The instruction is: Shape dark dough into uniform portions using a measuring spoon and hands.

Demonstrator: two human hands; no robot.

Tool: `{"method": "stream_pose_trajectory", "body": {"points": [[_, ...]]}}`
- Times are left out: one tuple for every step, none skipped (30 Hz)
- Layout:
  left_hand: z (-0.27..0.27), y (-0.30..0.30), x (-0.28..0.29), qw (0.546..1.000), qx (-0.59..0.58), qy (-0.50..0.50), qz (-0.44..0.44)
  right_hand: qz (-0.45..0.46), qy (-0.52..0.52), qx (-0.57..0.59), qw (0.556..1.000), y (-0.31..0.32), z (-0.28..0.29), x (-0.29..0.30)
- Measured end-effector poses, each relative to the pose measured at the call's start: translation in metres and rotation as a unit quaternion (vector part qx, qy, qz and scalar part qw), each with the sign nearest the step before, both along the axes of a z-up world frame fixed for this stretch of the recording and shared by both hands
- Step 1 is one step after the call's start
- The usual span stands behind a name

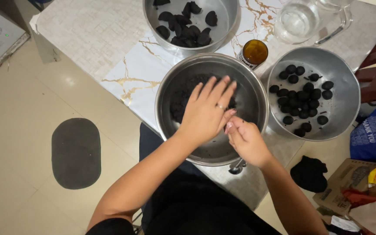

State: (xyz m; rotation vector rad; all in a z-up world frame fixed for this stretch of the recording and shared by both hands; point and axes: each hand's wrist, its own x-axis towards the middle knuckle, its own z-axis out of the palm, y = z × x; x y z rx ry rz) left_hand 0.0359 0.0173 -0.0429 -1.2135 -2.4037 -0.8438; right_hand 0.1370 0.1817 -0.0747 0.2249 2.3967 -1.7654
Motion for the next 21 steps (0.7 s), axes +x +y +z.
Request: {"method": "stream_pose_trajectory", "body": {"points": [[0.005,0.001,-0.002,1.000,0.000,-0.001,-0.001,-0.001,-0.001,0.000,1.000,-0.004,0.008,0.000],[0.010,0.001,-0.004,1.000,0.024,-0.010,0.007,0.015,0.013,0.009,1.000,-0.008,0.016,-0.001],[0.015,0.002,-0.005,0.999,0.048,-0.022,0.015,0.031,0.025,0.018,0.999,-0.012,0.024,0.000],[0.017,0.002,-0.007,0.998,0.048,-0.024,0.015,0.030,0.023,0.018,0.999,-0.010,0.025,0.000],[0.018,0.001,-0.008,0.997,0.069,-0.018,0.026,0.064,0.082,0.055,0.993,-0.010,0.024,0.001],[0.020,-0.001,-0.009,0.995,0.089,-0.012,0.037,0.098,0.141,0.091,0.981,-0.010,0.024,0.001],[0.018,-0.002,-0.013,0.995,0.090,-0.008,0.039,0.100,0.145,0.091,0.980,-0.010,0.024,0.001],[0.017,-0.003,-0.017,0.988,0.144,-0.059,0.021,0.101,0.124,0.103,0.982,-0.010,0.023,0.001],[0.014,-0.003,-0.019,0.974,0.196,-0.113,0.003,0.102,0.099,0.114,0.983,-0.011,0.022,0.004],[0.010,-0.001,-0.023,0.974,0.196,-0.114,0.003,0.102,0.098,0.114,0.983,-0.011,0.024,0.002],[0.005,0.000,-0.025,0.971,0.197,-0.133,0.004,0.086,0.097,0.122,0.984,-0.012,0.025,0.001],[0.000,0.001,-0.028,0.968,0.199,-0.152,0.005,0.071,0.097,0.131,0.984,-0.013,0.026,0.001],[-0.009,0.004,-0.036,0.968,0.199,-0.153,0.005,0.070,0.096,0.131,0.984,-0.013,0.024,0.002],[-0.018,0.006,-0.044,0.932,0.234,-0.276,-0.011,0.072,0.095,0.118,0.986,-0.012,0.023,0.002],[-0.025,0.011,-0.054,0.880,0.265,-0.393,-0.029,0.072,0.096,0.107,0.987,-0.011,0.022,0.001],[-0.024,0.010,-0.057,0.880,0.266,-0.392,-0.032,0.071,0.098,0.109,0.987,-0.009,0.021,0.000],[-0.023,0.008,-0.060,0.781,0.280,-0.552,-0.087,0.076,0.097,0.104,0.987,-0.010,0.020,-0.001],[-0.022,0.005,-0.063,0.651,0.283,-0.690,-0.139,0.081,0.096,0.100,0.987,-0.010,0.020,-0.001],[-0.026,0.007,-0.057,0.652,0.283,-0.690,-0.138,0.081,0.096,0.099,0.987,-0.009,0.016,-0.001],[-0.030,0.008,-0.052,0.691,0.278,-0.647,-0.165,0.074,0.081,0.076,0.991,-0.008,0.013,-0.001],[-0.033,0.011,-0.047,0.727,0.273,-0.600,-0.193,0.067,0.066,0.056,0.994,-0.006,0.010,-0.001]]}}
